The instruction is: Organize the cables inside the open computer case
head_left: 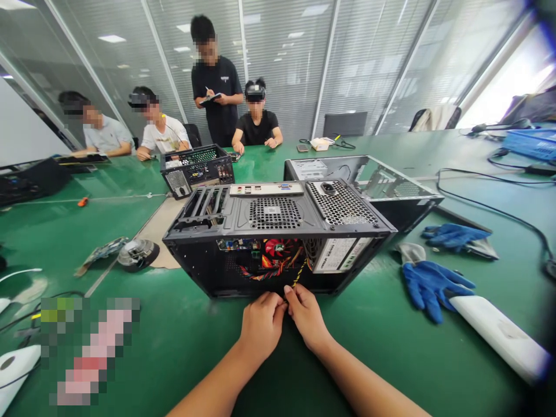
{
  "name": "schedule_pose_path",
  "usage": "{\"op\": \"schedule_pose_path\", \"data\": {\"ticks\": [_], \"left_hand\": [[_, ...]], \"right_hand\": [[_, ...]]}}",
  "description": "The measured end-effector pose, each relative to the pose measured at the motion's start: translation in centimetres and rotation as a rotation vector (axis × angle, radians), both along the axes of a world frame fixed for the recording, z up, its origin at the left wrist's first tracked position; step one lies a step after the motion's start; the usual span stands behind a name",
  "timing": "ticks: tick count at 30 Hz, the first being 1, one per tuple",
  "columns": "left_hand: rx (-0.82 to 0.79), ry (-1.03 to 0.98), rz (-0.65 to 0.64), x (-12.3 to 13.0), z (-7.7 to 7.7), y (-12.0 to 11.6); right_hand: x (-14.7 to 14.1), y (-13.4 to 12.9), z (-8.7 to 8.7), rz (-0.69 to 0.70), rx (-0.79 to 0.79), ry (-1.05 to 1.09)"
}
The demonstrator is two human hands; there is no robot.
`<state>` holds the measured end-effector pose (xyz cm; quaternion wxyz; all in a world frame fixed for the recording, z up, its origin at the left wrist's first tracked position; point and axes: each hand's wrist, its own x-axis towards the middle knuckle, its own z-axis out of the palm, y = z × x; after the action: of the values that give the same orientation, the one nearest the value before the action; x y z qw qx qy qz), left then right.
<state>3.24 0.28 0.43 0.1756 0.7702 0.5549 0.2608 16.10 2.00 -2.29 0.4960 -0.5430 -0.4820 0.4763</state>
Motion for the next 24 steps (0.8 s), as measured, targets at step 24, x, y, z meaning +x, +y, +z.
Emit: {"op": "schedule_pose_path", "data": {"ticks": [24], "left_hand": [[-0.019, -0.066, -0.016, -0.05, -0.01, 0.11]], "right_hand": [[0.18, -0.42, 0.10, 0.012, -0.054, 0.109]]}}
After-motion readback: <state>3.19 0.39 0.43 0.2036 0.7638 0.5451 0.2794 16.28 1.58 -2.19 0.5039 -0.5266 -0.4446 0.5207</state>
